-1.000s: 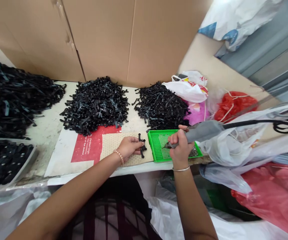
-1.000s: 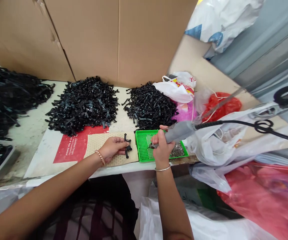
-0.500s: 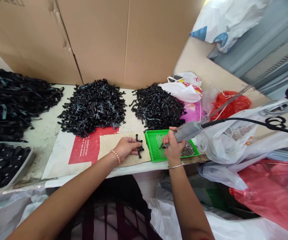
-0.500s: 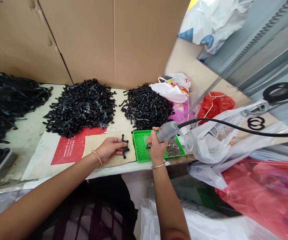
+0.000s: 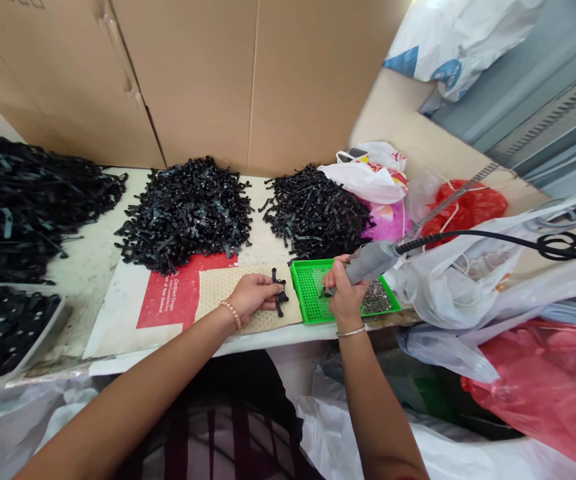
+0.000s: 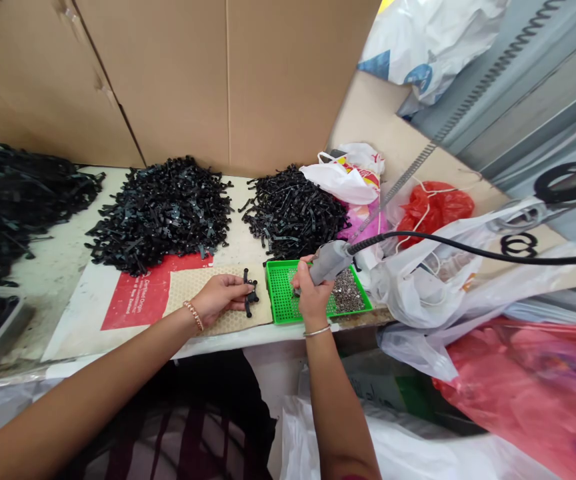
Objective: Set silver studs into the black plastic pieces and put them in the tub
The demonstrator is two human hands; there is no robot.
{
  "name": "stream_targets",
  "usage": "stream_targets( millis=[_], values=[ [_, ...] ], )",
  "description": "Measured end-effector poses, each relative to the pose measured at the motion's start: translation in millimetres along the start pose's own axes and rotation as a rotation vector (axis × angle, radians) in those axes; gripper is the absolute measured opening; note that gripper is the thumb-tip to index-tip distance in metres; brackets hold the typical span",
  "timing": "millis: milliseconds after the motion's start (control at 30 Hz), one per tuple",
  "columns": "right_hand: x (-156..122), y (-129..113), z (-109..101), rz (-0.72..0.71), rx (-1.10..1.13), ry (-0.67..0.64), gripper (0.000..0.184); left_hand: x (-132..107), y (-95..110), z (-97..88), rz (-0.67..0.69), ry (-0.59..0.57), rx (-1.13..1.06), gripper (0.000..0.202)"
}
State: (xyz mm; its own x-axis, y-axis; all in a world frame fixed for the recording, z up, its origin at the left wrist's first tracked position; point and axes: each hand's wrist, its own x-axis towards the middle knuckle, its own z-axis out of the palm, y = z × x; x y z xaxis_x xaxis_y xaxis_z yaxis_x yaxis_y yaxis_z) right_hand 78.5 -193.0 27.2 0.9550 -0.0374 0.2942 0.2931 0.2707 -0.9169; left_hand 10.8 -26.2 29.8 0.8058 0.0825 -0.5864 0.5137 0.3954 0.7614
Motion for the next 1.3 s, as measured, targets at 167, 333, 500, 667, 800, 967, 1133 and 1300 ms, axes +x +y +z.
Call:
stream_targets(
  millis=[167,333,500,667,800,967,1133,1300],
  values=[
    [1.6,-5.9,1.1,0.015,0.014,0.034,0.027,0.5,3.0,1.8,-0.039,0.014,-0.036,0.015],
    [2.7,-36.6,17.0,-0.019,0.151,0.103,0.030,1.3,3.0,2.4,-0.034,-0.015,-0.059,0.017],
    [-13.0,-46.3,50.6,0.082,0.262,-0.030,0.030,0.7,0.2,1.8,0.004,-0.046,-0.065,0.018],
    [-23.4,-29.2,69.1,0.160,0.234,-0.048,0.030,2.9,-3.3,0.2,0.050,-0.067,-0.069,0.023],
    [-21.8,-26.1,68.5,0.165,0.229,-0.035,0.031,5.7,-5.1,-0.9,0.050,-0.086,-0.074,0.021],
    [-22.5,-26.7,66.1,0.138,0.210,-0.062,0.030,6.3,-5.1,-1.1,0.034,-0.073,-0.061,0.020],
    [-24.4,-24.5,66.6,0.137,0.184,-0.053,0.031,7.2,-6.1,-1.8,0.051,-0.081,-0.060,0.019],
    [-24.3,-24.8,66.5,0.121,0.193,-0.045,0.030,7.1,-6.1,-1.5,0.053,-0.079,-0.063,0.023]
  ],
)
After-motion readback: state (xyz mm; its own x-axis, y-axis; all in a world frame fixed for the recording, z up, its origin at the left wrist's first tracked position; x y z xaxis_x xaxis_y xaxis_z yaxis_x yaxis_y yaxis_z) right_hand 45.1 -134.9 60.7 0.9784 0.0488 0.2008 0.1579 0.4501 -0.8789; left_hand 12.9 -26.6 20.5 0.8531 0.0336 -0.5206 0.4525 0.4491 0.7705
